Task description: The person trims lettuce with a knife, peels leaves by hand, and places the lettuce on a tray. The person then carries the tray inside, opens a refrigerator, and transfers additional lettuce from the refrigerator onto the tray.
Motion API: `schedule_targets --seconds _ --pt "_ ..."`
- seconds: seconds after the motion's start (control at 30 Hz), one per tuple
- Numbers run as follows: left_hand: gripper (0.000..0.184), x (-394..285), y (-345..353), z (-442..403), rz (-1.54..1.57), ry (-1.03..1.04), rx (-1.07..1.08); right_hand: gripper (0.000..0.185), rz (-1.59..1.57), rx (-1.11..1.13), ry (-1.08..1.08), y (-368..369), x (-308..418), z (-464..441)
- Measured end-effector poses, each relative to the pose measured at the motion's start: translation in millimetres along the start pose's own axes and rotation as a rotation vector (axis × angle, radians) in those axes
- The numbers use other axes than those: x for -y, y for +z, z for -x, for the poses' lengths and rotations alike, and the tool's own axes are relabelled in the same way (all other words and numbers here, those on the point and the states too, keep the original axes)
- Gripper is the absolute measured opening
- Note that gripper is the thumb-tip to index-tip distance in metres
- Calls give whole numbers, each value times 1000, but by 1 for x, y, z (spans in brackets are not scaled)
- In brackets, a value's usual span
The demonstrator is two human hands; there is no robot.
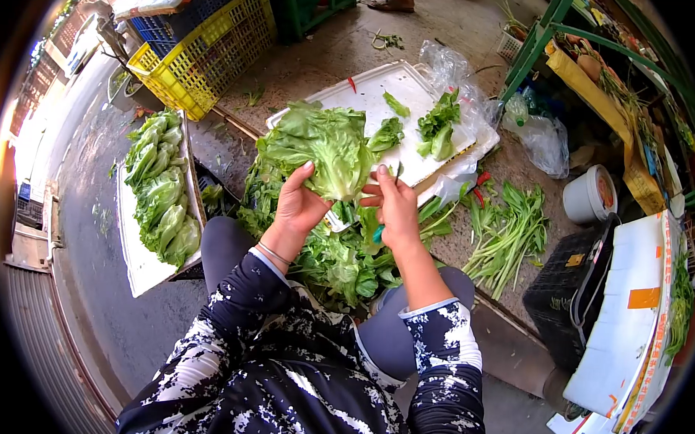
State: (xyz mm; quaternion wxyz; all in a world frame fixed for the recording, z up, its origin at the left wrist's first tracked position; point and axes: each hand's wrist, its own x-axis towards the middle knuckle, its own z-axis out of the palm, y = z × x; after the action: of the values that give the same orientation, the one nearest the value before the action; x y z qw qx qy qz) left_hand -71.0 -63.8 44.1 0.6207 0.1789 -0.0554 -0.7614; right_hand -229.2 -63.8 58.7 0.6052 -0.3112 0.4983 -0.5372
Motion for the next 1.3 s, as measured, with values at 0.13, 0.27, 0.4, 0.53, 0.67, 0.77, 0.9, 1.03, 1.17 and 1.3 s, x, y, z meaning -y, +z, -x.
schedule_targets --seconds 0.13,0.27,0.4,0.53,0.67,0.77,0.9,1.03,1.17,1.3 --pt "46 -3 -10 0 -3 -12 53 23 -41 221 124 2 -1 5" --pt "51 -10 -20 4 -241 -42 90 18 15 130 101 -3 -10 1" --pt "55 -20 -31 9 -154 -121 108 17 78 63 34 -4 -18 1" --pt "51 -27 -32 15 -282 -250 -16 18 198 93 -2 -5 -14 -1" --pt "40 -29 -55 14 -214 -233 -44 19 263 98 -17 -2 -19 -4" --pt "35 -38 -60 20 -162 -157 -20 20 197 99 0 3 -21 -4" --pt "29 -48 -66 24 -89 -1 -64 18 161 119 47 7 -30 -8" --pt "28 -60 -72 22 -20 129 -144 16 97 71 65 3 -41 -20" --pt "36 -93 -77 41 71 288 -194 16 100 7 54 1 -37 -25" --pt "47 -164 -90 74 5 477 -217 16 199 -40 84 -12 -37 -27"
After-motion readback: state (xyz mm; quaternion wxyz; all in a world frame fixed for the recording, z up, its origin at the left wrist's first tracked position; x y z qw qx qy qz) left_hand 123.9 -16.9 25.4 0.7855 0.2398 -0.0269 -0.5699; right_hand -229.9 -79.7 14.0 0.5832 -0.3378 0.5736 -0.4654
